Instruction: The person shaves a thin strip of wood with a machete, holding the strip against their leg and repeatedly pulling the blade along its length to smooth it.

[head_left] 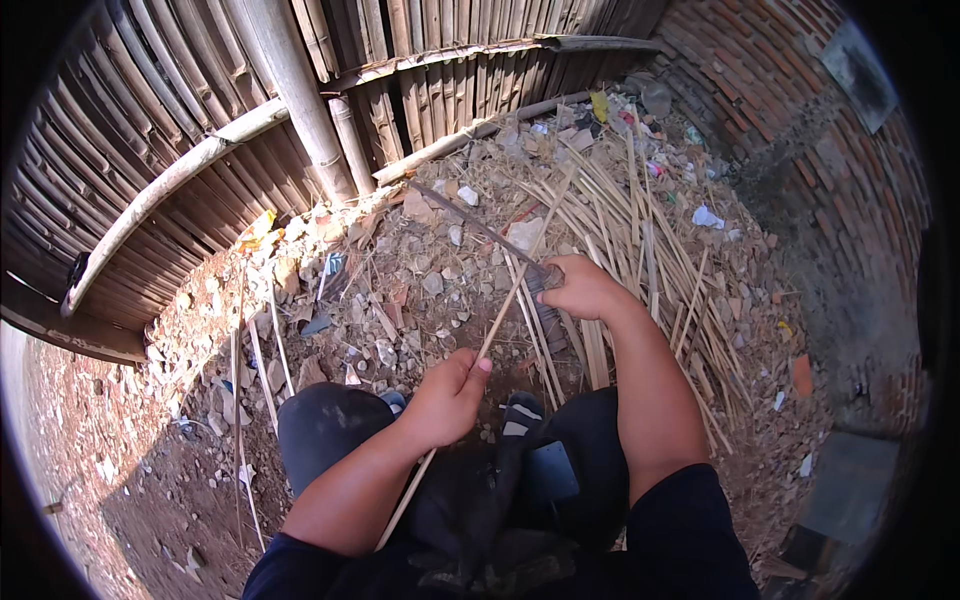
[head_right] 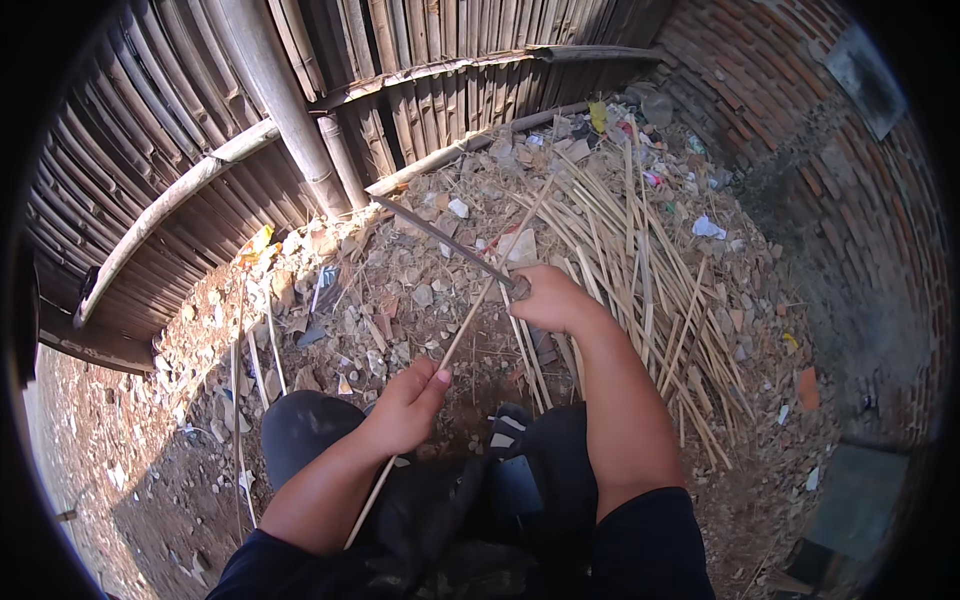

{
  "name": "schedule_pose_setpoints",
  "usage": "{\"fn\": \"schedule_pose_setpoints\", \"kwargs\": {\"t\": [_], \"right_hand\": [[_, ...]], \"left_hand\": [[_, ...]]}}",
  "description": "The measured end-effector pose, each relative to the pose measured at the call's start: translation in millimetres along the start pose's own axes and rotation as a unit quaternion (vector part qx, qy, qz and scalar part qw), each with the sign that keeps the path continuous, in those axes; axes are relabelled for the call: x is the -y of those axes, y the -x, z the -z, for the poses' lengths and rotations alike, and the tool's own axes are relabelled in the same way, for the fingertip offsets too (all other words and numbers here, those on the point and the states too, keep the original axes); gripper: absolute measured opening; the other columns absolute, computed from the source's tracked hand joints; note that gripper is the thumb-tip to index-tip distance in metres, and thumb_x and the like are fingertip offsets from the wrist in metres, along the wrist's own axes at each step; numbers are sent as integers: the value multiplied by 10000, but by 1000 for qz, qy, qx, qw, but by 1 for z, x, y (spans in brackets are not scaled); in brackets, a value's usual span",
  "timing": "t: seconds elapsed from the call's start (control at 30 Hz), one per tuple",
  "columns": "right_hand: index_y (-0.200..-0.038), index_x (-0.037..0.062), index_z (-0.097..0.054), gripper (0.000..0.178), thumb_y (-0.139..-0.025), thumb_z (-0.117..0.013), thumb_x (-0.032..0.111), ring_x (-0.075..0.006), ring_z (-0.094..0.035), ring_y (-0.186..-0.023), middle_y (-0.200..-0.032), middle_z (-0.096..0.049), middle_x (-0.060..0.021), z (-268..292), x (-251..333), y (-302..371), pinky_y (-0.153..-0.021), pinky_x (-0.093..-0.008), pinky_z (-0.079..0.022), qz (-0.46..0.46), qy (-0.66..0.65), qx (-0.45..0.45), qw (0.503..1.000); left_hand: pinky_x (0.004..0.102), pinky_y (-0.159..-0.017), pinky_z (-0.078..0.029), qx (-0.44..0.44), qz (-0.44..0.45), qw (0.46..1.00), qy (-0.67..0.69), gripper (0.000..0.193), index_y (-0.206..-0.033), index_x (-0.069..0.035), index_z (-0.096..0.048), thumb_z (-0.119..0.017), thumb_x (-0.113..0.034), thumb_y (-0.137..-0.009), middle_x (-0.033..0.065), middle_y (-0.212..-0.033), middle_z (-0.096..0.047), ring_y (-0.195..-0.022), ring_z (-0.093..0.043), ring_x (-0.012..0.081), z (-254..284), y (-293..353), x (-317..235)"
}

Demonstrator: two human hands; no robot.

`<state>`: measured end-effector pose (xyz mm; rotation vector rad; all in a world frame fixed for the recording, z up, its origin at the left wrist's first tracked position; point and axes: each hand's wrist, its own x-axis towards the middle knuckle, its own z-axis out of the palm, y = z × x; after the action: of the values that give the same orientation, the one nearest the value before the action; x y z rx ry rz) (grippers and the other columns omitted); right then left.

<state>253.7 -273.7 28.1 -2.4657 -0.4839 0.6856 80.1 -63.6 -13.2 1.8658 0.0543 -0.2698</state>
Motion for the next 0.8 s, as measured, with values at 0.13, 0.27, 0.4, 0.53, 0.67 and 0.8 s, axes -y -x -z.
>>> {"fn": "schedule_pose_setpoints", "kwargs": {"t": [0.13,0.27,0.4,0.53,0.67,0.8], "right_hand": [[-1045,0,-688,369,-756,-773,213,-231,-670,-754,-789,-679,-141,-25,0,4,-706,-368,-521,99,51,29,993],[-1053,0,-685,380,-753,-775,215,-232,-672,-738,-783,-681,-141,-11,-19,-9,-690,-369,-520,40,-16,11,999],[-1074,-6,-689,408,-754,-782,229,-203,-651,-649,-800,-681,-128,-32,-4,-7,-620,-357,-524,149,54,-22,987],[-1172,29,-689,484,-755,-792,252,-185,-646,-654,-876,-682,-140,-17,4,-9,-569,-335,-519,41,-19,56,997],[-1117,81,-714,459,-702,-772,270,-370,-685,-943,-1029,-708,-205,-16,26,3,-869,-417,-530,33,10,39,999],[-1077,64,-725,410,-727,-791,266,-302,-695,-847,-961,-722,-187,-17,24,-2,-784,-391,-536,89,69,110,988]], "left_hand": [[409,-585,-448,-4,11,1000,26,326,-939,2,-529,-472,-293,-1065,143,-670,-552,-598,-567,261,0,-3,-2],[254,-491,-325,72,112,955,265,302,-898,-89,-512,-455,-322,-1080,-37,-677,-447,-563,-387,60,3,-1,-13],[244,-473,-287,44,108,961,252,295,-892,-110,-489,-447,-330,-1083,-55,-654,-400,-535,-337,55,3,-4,-4],[248,-479,-301,30,42,982,183,290,-901,-101,-490,-450,-324,-1082,-51,-659,-404,-544,-344,58,-1,-4,6],[246,-497,-318,15,49,985,163,301,-876,-96,-496,-454,-313,-1081,-37,-673,-438,-567,-377,54,0,-5,5],[263,-520,-336,-26,-22,999,42,303,-876,-74,-502,-454,-293,-1080,-29,-681,-453,-586,-389,62,-3,-4,-2]]}}
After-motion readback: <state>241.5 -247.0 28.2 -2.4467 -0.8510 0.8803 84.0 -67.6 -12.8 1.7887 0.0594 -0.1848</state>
